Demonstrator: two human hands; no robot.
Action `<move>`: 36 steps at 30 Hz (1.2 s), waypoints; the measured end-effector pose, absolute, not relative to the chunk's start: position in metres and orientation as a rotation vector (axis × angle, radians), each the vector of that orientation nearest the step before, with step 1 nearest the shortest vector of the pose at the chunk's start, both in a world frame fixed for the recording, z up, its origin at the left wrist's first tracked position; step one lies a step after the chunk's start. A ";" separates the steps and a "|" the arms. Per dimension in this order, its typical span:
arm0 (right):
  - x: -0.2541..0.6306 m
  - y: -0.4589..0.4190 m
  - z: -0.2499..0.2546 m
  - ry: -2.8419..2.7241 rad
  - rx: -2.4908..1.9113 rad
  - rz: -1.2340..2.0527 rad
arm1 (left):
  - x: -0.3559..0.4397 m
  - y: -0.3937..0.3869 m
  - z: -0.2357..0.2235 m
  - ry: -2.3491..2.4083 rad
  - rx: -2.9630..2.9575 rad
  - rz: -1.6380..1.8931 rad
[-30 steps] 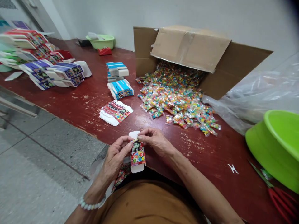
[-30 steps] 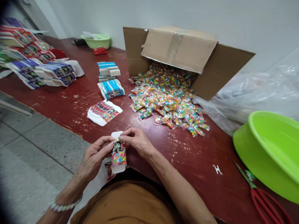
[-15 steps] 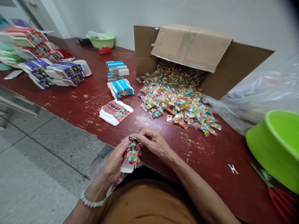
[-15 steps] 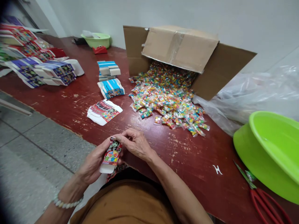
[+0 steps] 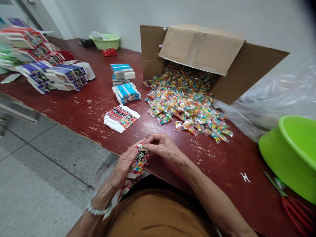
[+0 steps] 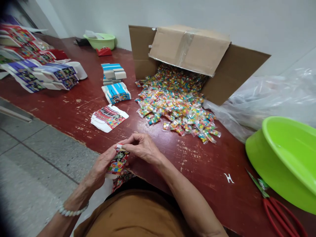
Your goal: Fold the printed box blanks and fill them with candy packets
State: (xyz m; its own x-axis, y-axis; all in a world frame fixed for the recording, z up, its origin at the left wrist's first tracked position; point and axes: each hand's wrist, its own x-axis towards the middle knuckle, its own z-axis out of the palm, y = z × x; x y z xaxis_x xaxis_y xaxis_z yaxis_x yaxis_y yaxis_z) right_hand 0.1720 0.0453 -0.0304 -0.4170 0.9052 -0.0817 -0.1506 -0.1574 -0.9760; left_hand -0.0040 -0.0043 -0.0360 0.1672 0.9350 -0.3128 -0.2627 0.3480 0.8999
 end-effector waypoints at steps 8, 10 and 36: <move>0.183 0.045 -0.016 -2.041 -0.931 0.951 | 0.001 -0.001 -0.041 1.082 0.784 0.977; 0.181 0.045 -0.018 -1.991 -0.972 0.990 | -0.001 0.001 -0.043 1.075 0.805 0.984; 0.164 0.028 -0.046 -1.858 -0.984 0.860 | 0.000 0.000 -0.060 1.090 0.940 1.021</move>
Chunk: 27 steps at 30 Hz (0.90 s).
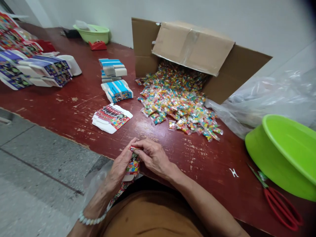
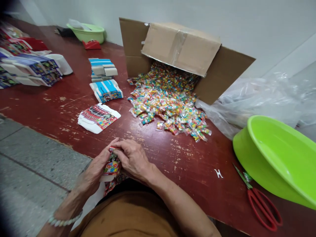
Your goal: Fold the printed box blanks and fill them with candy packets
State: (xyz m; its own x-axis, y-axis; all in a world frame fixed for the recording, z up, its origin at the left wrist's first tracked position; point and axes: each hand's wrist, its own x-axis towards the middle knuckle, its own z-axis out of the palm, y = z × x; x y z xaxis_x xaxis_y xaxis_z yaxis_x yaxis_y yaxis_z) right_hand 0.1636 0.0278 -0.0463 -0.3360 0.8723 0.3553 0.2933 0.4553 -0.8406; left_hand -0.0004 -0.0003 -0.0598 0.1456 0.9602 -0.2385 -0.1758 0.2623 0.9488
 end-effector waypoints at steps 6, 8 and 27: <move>0.159 0.022 -0.054 -2.005 -0.933 0.733 | 0.005 -0.001 -0.059 1.118 0.849 1.070; 0.158 0.019 -0.055 -2.057 -0.976 0.591 | 0.009 0.000 -0.058 1.142 0.815 1.105; 0.213 0.106 -0.075 -2.345 -1.719 -0.025 | -0.044 0.033 -0.053 1.420 1.082 0.962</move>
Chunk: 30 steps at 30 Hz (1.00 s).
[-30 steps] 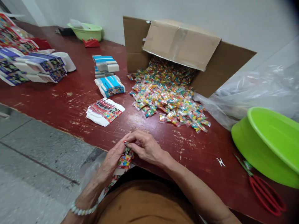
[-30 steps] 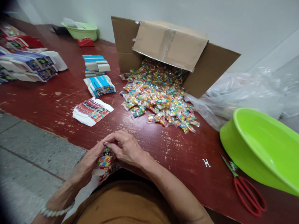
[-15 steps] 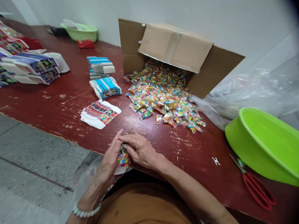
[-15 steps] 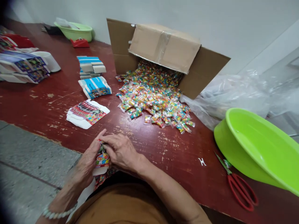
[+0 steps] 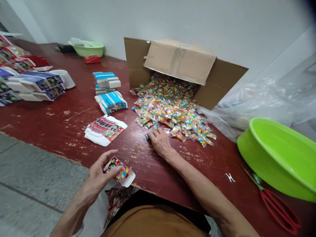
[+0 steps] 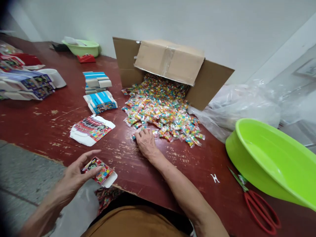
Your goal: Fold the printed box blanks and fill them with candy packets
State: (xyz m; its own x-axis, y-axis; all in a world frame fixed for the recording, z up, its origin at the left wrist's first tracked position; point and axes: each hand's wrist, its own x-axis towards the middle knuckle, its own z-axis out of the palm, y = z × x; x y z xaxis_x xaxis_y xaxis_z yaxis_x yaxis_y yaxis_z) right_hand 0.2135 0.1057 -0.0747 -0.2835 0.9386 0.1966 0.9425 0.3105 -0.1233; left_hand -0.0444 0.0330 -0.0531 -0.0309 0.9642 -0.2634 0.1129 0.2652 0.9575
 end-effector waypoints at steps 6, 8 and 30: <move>0.223 0.093 -0.061 -2.339 -1.640 0.104 | -0.063 0.027 -0.047 1.499 1.176 0.724; 0.222 0.093 -0.058 -2.315 -1.606 0.152 | -0.068 0.023 -0.052 1.465 1.086 0.776; 0.178 0.037 -0.034 -2.294 -0.860 0.943 | -0.028 -0.024 -0.045 1.141 0.936 0.708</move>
State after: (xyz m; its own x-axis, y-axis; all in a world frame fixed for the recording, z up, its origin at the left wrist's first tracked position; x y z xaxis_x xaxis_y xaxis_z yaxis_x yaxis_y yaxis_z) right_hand 0.1781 0.0366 -0.0337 -0.6688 0.7126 0.2120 0.3575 0.5582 -0.7487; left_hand -0.0280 -0.0239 -0.0448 0.2827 0.8564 -0.4320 -0.0069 0.4522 0.8919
